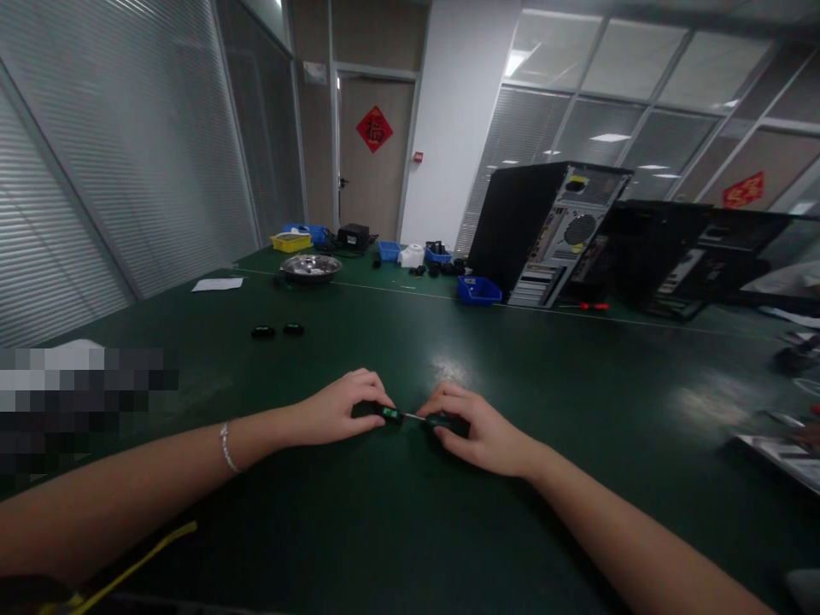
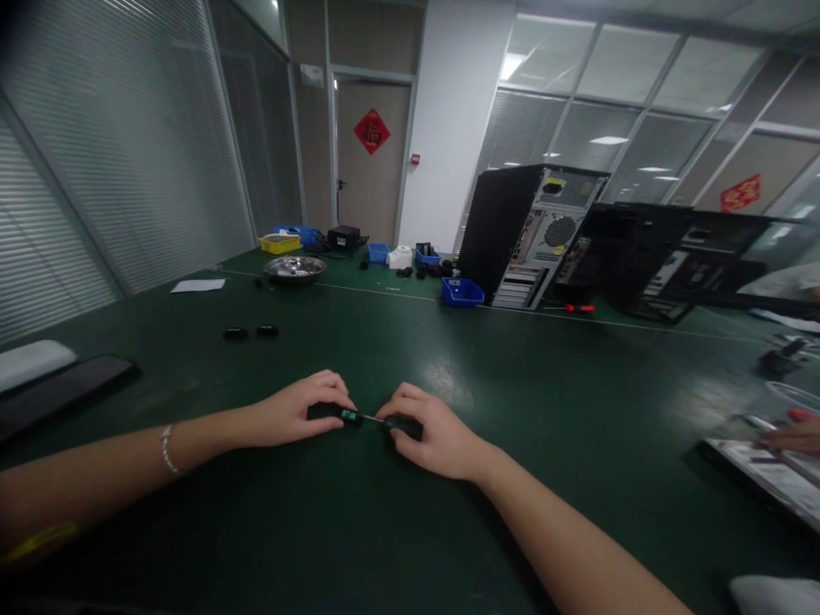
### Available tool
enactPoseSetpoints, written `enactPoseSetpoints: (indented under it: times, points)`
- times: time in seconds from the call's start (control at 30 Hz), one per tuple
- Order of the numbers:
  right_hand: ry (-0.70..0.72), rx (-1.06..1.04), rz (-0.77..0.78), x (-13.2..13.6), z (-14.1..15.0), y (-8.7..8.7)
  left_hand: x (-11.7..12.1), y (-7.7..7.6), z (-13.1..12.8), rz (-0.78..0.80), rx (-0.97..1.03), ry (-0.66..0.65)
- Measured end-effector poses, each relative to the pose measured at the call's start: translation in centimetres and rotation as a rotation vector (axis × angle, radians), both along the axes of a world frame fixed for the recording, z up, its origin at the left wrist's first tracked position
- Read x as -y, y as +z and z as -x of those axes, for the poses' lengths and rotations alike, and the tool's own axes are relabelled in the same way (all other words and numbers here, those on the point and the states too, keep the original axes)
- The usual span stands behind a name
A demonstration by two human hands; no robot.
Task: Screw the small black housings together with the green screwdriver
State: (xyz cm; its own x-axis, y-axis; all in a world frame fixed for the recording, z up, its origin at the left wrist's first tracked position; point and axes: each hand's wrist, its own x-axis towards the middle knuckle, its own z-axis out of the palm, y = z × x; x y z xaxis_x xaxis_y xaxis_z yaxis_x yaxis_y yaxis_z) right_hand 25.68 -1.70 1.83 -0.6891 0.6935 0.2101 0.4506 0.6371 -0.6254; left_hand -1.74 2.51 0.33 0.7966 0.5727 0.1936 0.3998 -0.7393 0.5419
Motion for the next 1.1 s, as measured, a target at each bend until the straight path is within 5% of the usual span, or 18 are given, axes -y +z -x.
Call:
enactPoseSetpoints:
  times: [1.1]
  points:
    - [-0.001, -0.029, 0.022, -0.56, 0.03, -0.57, 0.21, 0.46, -0.04, -0.035, -0.005, -0.020]
